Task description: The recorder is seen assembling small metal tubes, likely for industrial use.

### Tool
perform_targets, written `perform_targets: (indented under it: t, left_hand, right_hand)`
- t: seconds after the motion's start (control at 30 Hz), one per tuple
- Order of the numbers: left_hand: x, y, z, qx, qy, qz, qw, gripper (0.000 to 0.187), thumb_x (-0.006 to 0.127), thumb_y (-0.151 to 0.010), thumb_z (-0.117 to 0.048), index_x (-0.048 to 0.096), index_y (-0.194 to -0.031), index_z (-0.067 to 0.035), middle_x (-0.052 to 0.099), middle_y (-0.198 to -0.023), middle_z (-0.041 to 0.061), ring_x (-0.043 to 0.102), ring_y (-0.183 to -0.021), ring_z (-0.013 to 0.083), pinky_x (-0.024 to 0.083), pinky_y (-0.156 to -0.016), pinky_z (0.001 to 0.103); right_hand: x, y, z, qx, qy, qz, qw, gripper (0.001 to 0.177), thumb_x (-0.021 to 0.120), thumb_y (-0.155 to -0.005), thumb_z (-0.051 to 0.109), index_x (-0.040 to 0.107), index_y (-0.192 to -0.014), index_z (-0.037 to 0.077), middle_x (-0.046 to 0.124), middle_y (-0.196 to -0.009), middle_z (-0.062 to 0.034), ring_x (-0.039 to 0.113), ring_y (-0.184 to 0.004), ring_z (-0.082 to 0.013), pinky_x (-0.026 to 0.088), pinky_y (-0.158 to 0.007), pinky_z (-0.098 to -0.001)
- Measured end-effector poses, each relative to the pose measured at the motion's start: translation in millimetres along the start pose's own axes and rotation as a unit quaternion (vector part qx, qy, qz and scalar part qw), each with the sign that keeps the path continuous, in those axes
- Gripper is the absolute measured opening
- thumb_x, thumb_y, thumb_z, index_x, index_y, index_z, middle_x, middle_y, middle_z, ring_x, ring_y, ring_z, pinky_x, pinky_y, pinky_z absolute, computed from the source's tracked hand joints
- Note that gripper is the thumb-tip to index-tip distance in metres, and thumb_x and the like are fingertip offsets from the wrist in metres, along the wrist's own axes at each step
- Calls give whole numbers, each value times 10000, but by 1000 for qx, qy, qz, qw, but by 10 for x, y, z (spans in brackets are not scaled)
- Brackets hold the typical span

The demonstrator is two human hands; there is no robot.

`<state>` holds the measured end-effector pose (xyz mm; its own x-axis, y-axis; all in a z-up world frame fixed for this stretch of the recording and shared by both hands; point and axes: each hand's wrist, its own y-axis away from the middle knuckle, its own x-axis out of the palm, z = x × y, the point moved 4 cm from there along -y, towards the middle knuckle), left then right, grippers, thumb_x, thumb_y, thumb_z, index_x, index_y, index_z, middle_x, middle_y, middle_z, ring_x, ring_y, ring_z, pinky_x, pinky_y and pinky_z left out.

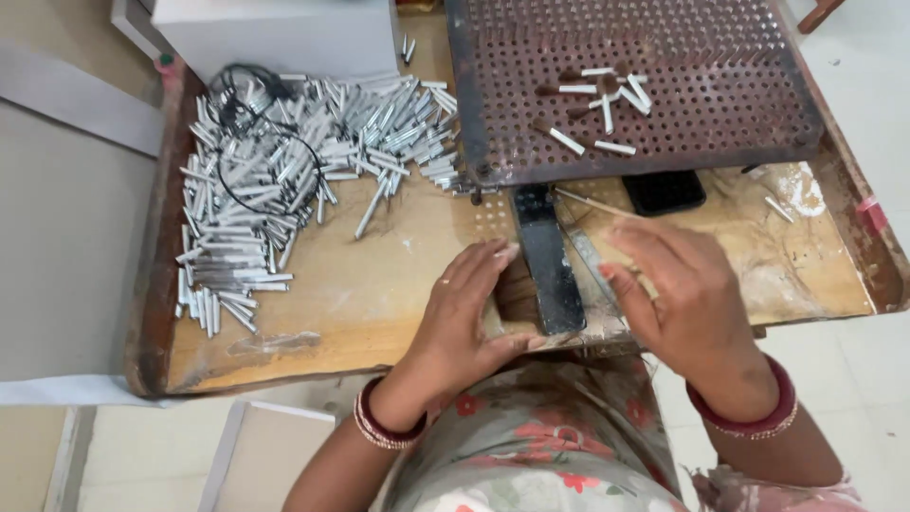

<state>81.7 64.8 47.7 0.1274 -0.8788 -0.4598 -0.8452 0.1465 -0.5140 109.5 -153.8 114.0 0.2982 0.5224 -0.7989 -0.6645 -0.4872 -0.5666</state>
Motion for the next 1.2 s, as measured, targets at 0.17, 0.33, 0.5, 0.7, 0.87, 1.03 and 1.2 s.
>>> perform_targets:
  t: [0.17,0.33,0.5,0.7,0.87,1.03,1.2]
  left_hand:
    - [252,215,252,-32,-59,111,992,672,899,-735,-265,613,-1318,-95,635,-1386,129,562,-1365,366,382,-1177,484]
    - [281,208,46,-21,-10,100,995,787,897,-775,-272,506,-1433,-90,554,-1487,143,485,-1468,346,339,-1270,495]
    - [421,315,-68,-47,281,-47,957,814,678,-1029,-427,277,-1602,-11,314,-1666,188,264,-1589,303,206,-1353,405]
    - [216,364,18,-27,210,-155,965,703,533,-1138,-457,261,-1611,-13,293,-1664,173,233,-1580,266,136,-1332,380]
    - [18,491,36,-56,61,-173,982,525,590,-1111,-292,399,-1531,-42,365,-1666,174,309,-1568,293,169,-1319,445]
    - [50,410,-31,-94,-82,-104,987,451,668,-899,-170,553,-1327,-85,400,-1627,205,317,-1567,393,103,-1302,588]
    - [153,306,-12,-83,-137,-17,987,325,739,-780,-222,674,-1082,-122,373,-1604,242,270,-1545,447,41,-1241,677]
  right_hand:
    - [381,458,120,57,-124,51,989,237,771,-888,88,717,-1104,7,708,-1200,-176,694,-1079,-315,557,-902,-386]
    - [482,589,120,87,-140,14,986,168,775,-929,70,713,-1076,17,705,-1240,-169,709,-1147,-312,567,-966,-372]
    - [481,563,129,112,-130,21,985,178,791,-913,67,722,-1068,16,703,-1256,-158,716,-1139,-297,570,-943,-358]
    - [479,446,272,26,-66,-9,997,222,847,-840,163,741,-1019,87,399,-1565,-225,340,-1483,-422,295,-1224,-532]
    - [648,367,346,-17,-21,47,999,161,814,-930,216,775,-1074,156,311,-1659,-244,156,-1559,-436,159,-1274,-562]
    - [844,432,328,-38,46,77,995,91,766,-977,225,753,-1021,146,345,-1681,-185,174,-1575,-389,119,-1280,-565]
    - [995,585,232,-41,82,63,994,143,674,-1077,221,677,-1028,87,379,-1667,-189,195,-1580,-367,86,-1293,-562]
